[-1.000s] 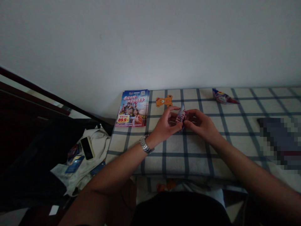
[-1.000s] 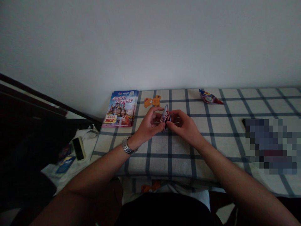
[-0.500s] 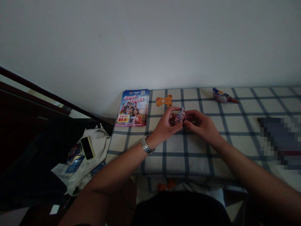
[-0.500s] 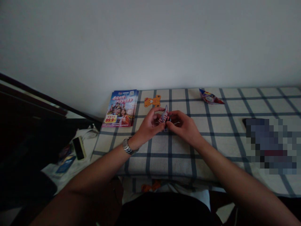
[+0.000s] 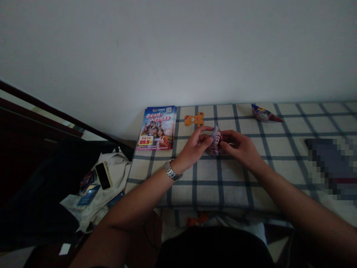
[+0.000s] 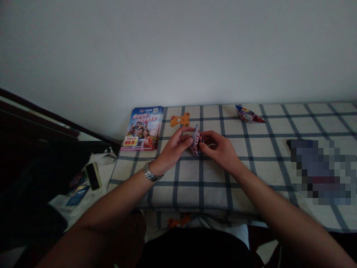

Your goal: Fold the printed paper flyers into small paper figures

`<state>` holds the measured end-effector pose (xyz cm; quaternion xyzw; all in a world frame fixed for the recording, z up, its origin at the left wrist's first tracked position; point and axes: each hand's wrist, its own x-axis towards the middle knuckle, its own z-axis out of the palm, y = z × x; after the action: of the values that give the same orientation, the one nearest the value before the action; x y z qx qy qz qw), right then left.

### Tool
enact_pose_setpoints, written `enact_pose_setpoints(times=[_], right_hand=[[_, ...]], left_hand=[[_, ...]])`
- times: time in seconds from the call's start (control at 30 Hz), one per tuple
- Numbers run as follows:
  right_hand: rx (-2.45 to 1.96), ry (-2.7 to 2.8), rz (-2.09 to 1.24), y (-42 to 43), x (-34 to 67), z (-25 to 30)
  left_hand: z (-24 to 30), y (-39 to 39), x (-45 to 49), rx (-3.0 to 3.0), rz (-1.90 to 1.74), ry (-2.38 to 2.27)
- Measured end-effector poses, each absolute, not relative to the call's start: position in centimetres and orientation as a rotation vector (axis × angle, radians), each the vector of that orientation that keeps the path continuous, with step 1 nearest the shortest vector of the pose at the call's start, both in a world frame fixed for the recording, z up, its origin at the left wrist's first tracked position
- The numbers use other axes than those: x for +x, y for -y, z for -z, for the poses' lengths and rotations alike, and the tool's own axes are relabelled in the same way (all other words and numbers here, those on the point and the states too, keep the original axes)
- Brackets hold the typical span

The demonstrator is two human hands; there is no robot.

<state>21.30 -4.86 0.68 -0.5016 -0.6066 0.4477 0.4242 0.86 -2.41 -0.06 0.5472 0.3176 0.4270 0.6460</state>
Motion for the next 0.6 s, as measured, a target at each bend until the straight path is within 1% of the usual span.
enact_pose_setpoints(times=[0.27,0.6], right_hand=[[-1.276,1.543,-1.096,4.74,21.56,-0.66],[-1.201,1.588,-1.13,4.87,21.32,-1.14]], left_hand=[[0.06,2.39,0.81,1.222,-0.966,-0.724],[-0.38,2.53,0.72,1.22,-0.989,-0.726]])
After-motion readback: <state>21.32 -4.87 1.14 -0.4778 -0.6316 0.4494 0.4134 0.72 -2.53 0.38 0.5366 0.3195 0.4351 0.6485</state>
